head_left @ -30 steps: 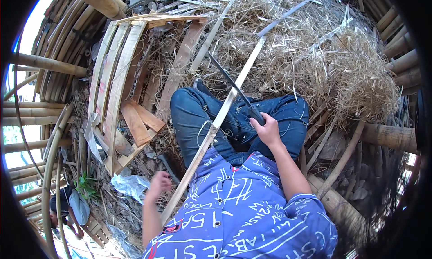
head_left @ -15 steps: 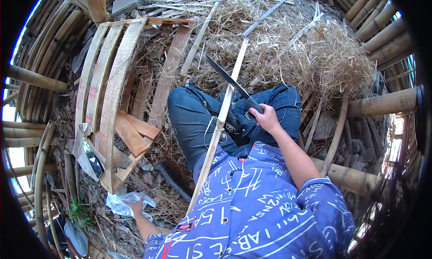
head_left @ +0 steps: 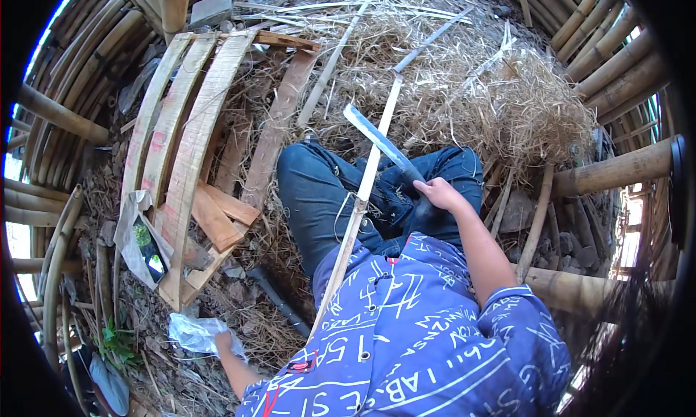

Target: The person uses a machete to shave and refine a thin strip of bamboo while sitting in a bamboo structure. They then pick up a plastic bag filled with wood shavings and pour them onto the dirt floor.

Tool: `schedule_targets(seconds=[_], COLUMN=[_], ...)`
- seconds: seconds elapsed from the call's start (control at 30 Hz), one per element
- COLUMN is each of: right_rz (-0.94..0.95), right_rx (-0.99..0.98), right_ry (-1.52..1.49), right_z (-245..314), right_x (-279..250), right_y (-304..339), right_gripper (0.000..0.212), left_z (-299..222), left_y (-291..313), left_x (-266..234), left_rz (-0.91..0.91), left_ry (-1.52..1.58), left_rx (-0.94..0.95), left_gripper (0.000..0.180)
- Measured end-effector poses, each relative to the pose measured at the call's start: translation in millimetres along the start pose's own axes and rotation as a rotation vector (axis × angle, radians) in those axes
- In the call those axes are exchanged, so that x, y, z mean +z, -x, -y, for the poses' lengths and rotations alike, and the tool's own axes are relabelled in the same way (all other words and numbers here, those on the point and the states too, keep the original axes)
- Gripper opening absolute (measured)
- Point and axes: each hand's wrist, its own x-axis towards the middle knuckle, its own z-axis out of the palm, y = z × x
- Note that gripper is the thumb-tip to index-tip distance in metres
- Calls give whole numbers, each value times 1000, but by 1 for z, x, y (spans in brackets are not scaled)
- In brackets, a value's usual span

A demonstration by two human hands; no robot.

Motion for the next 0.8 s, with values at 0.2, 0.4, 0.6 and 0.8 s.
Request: schedule_targets(seconds=[0.2,0.4,0.6,0.8], right_rz=[-82,-232,110,300], right_rx=[74,-224,-784,-1028], right_ry=[375,410,-67,-203], right_z=[17,76,145,182], right_x=[-30,-18,-26,-15], right_y=[26,64,93,106], right_gripper=[53,57,64,74], left_z=[-92,-168,-207,-219], left_y=[120,242,324,388], left_x=[-153,-231,-248,-270], left_rz=[380,427,236,0], left_ry=[118,-70,-188,-198], left_rx=[38,79,145,200], left_gripper=[95,88,87,85])
